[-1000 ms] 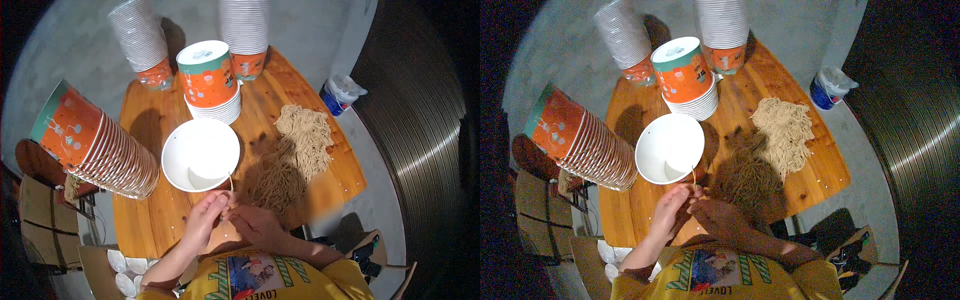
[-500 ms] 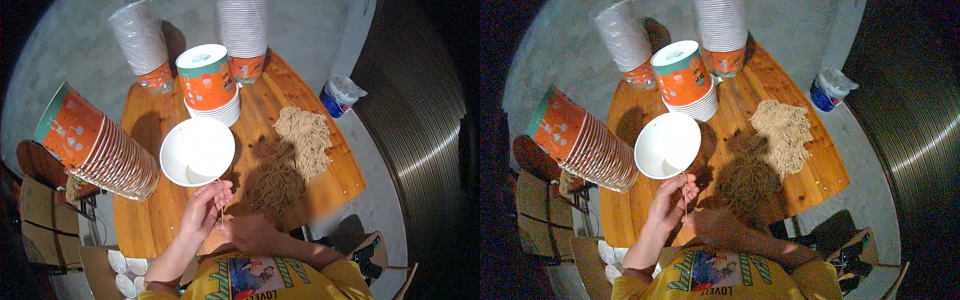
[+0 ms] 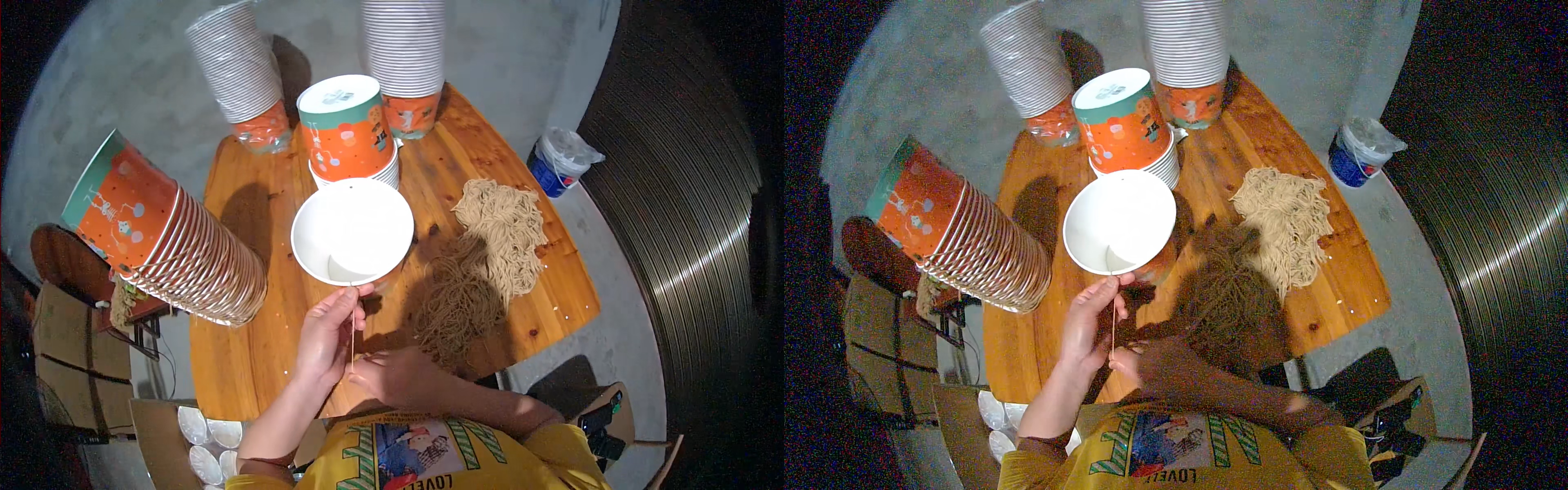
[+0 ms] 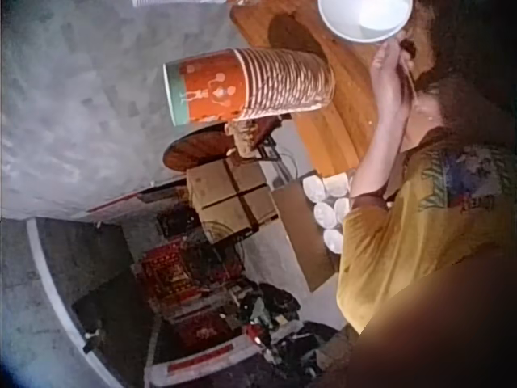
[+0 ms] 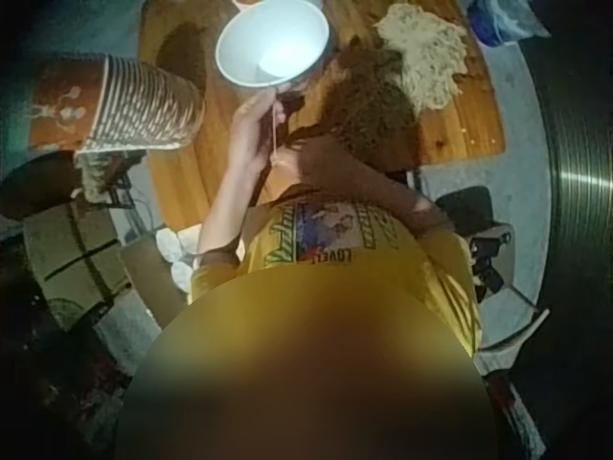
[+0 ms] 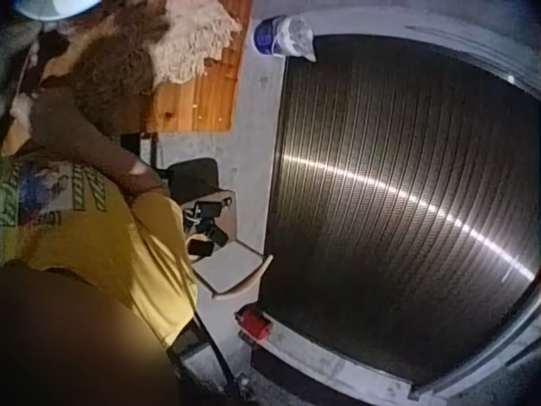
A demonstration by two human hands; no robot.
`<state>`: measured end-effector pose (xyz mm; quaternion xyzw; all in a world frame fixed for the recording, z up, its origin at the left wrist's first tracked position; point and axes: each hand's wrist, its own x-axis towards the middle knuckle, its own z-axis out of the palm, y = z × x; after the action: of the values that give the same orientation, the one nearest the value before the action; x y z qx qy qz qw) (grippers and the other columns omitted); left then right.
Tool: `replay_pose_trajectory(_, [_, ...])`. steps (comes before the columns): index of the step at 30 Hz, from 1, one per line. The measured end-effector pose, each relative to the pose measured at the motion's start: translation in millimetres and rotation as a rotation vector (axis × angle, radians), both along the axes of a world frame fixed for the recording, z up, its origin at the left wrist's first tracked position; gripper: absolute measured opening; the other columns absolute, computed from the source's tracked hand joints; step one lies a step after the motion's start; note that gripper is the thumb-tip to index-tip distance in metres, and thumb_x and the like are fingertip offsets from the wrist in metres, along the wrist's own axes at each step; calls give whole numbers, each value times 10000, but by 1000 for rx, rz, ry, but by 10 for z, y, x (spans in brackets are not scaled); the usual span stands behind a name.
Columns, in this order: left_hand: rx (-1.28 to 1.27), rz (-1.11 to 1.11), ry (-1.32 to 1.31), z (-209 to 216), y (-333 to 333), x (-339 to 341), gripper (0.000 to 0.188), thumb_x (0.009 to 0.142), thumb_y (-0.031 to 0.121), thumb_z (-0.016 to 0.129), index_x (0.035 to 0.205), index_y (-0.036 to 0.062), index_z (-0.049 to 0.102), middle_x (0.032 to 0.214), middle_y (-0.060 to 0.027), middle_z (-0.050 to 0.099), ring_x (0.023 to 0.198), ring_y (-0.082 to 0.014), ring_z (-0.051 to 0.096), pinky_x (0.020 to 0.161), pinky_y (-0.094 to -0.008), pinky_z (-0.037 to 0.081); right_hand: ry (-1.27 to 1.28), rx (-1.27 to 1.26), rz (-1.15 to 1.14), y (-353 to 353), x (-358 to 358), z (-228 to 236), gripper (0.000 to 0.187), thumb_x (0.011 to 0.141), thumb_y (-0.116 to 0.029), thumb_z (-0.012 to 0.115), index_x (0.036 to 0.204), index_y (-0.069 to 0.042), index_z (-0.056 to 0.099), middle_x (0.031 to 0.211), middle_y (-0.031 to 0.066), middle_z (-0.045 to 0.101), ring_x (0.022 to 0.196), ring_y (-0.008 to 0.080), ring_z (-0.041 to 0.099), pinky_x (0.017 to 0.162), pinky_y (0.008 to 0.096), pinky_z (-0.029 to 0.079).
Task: The person is placing bundles of dried noodles and a string component into paper bowls for packaging.
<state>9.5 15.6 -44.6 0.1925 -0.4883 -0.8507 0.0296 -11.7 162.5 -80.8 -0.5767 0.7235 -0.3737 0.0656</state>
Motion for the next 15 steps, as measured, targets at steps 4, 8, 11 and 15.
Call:
replay_pose_trajectory(4, [-66, 64, 15, -73, 89, -36, 295, 947, 260, 512, 1070, 10, 609, 684, 2, 560, 614, -79, 512, 574, -214, 409, -54, 161, 60, 15, 41, -101, 190, 892, -244, 540, 915, -56, 559, 786, 117, 602, 732, 273, 628, 602, 384, 501])
replay_pose_trajectory(8, [-715, -10, 185, -478, 269, 142, 253, 944, 197, 507, 1082, -9, 554, 812, -39, 581, 769, -150, 560, 694, -265, 441, -276, 321, 249, 150, 56, 456, 227, 920, -297, 515, 925, -75, 563, 795, 101, 604, 716, 261, 625, 620, 376, 499])
replay_pose_trajectory(11, [-1051, -32, 495, -400, 449, 31, 282, 891, 108, 535, 1141, -22, 518, 927, -109, 594, 931, -272, 582, 815, -315, 480, -497, 278, 430, 266, 79, 675, 261, 936, -347, 494, 976, -102, 576, 790, 84, 601, 724, 254, 624, 653, 349, 497])
replay_pose_trajectory(15, [-1360, 35, 591, -132, 479, -307, 475, 856, 86, 576, 1271, -41, 384, 1093, -183, 529, 1041, -352, 542, 885, -368, 476, -572, 393, 486, 427, 105, 930, 250, 933, -333, 505, 1018, -108, 573, 790, 87, 603, 730, 246, 625, 659, 340, 495])
